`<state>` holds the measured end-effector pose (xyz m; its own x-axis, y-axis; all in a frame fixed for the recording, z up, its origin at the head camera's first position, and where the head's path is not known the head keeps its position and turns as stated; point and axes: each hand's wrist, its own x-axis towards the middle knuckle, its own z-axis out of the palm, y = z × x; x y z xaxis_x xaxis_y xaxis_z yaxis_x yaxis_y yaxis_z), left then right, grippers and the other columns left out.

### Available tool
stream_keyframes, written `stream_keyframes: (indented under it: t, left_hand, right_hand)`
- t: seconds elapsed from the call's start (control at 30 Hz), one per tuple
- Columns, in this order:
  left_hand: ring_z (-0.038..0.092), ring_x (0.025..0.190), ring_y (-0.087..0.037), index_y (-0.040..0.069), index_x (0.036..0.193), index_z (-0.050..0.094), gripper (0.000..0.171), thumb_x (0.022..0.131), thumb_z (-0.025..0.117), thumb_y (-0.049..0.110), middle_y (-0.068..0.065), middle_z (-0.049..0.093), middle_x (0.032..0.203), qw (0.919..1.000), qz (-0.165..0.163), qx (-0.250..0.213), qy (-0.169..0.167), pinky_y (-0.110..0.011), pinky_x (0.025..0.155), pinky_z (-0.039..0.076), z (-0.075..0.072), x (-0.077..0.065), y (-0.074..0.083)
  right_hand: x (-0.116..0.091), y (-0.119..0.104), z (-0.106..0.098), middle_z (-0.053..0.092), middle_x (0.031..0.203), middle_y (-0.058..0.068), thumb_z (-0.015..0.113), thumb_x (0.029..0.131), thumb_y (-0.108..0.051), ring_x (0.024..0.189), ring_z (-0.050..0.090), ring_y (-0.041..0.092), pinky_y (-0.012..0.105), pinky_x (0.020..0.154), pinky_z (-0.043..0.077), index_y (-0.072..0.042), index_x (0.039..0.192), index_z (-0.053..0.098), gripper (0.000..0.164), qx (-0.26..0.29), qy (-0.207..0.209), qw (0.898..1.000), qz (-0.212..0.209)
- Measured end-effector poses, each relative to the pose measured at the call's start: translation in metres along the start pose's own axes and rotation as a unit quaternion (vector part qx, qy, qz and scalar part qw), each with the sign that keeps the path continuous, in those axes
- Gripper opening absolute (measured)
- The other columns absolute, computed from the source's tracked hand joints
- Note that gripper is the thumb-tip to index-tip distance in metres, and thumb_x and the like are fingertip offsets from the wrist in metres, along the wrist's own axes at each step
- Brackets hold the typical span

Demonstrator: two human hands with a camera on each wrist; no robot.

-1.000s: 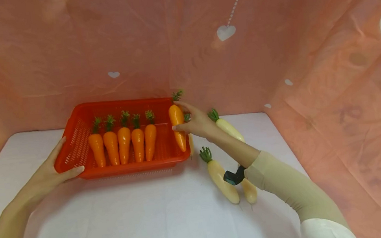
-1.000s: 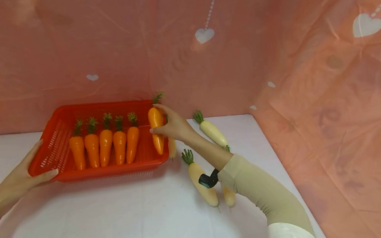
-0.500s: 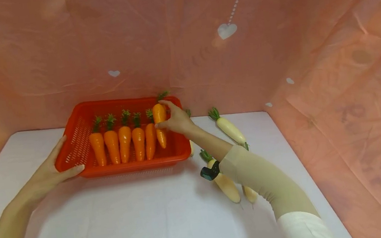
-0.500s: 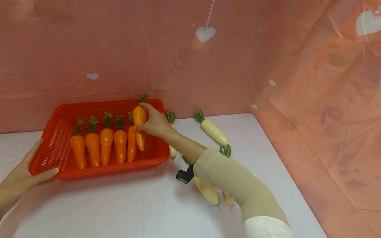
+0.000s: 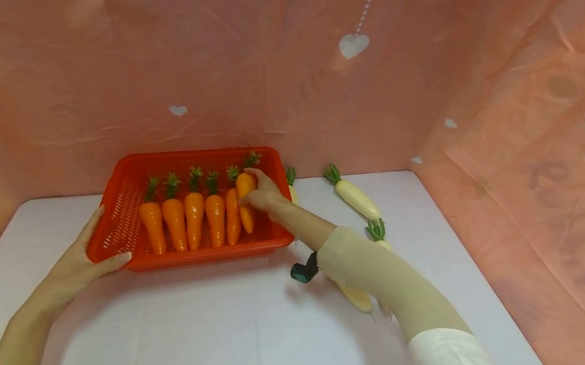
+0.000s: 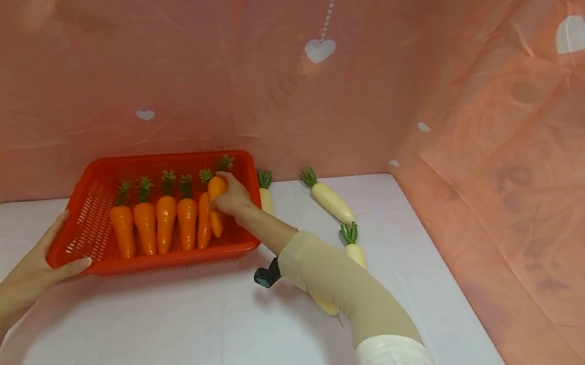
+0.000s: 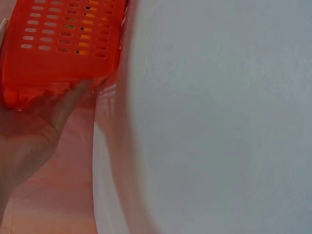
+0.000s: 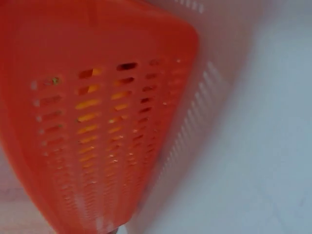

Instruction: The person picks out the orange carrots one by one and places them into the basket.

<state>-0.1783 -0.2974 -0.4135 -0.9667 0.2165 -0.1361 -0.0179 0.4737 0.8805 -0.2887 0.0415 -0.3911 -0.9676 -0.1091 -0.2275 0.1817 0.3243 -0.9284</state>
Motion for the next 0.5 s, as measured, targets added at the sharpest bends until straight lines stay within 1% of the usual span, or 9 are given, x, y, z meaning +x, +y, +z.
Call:
stream_keyframes:
  t: [0.13,0.23,0.33,0.43,0.5]
  left_hand:
    - [0.005,0.143,-0.053,0.034,0.155,-0.019,0.102,0.096,0.064,0.028,-0.016,-0.011,0.165,1.0,-0.001,-0.001,0.001,-0.079,0.103,0.017,-0.0008,-0.0001,0.0012]
    - [0.003,0.143,-0.053,0.035,0.156,-0.018,0.102,0.096,0.065,0.028,-0.015,-0.011,0.165,1.0,0.002,0.0,0.005,-0.079,0.103,0.015,-0.001,-0.0004,0.0012]
    - [0.0,0.144,-0.053,0.034,0.156,-0.018,0.103,0.096,0.065,0.028,-0.015,-0.012,0.165,1.0,0.001,0.002,0.007,-0.08,0.103,0.013,-0.0006,-0.0005,0.0015]
    - [0.003,0.143,-0.055,0.033,0.156,-0.018,0.103,0.095,0.065,0.03,-0.017,-0.011,0.165,0.9998,-0.004,0.017,0.008,-0.08,0.102,0.016,0.0001,-0.0001,0.0017]
    - [0.005,0.142,-0.057,0.032,0.156,-0.018,0.103,0.095,0.066,0.033,-0.02,-0.009,0.164,0.9994,-0.01,0.032,0.01,-0.08,0.1,0.02,0.0002,-0.0007,0.0018]
  right_hand:
    - [-0.0001,0.0002,0.0033,0.047,0.148,0.012,0.073,0.082,0.007,0.124,0.049,0.028,0.041,0.105,0.045,-0.017,0.151,0.043,0.078,-0.026,0.006,1.0,-0.003]
    - [-0.0009,-0.0007,0.0045,0.046,0.149,0.012,0.074,0.082,0.005,0.127,0.049,0.028,0.041,0.105,0.046,-0.018,0.151,0.043,0.08,-0.052,0.013,0.999,-0.005]
    - [-0.0034,-0.0018,0.0043,0.044,0.151,0.011,0.077,0.082,0.0,0.132,0.046,0.028,0.042,0.108,0.043,-0.017,0.153,0.039,0.083,-0.079,0.012,0.997,-0.002]
    - [-0.007,-0.0028,0.0026,0.04,0.155,0.011,0.078,0.082,-0.005,0.139,0.04,0.028,0.043,0.112,0.038,-0.015,0.156,0.032,0.088,-0.082,-0.004,0.997,0.008]
    - [-0.0093,-0.0037,0.0005,0.036,0.157,0.011,0.078,0.083,-0.006,0.141,0.037,0.028,0.044,0.114,0.036,-0.014,0.158,0.028,0.09,-0.067,-0.016,0.997,0.018]
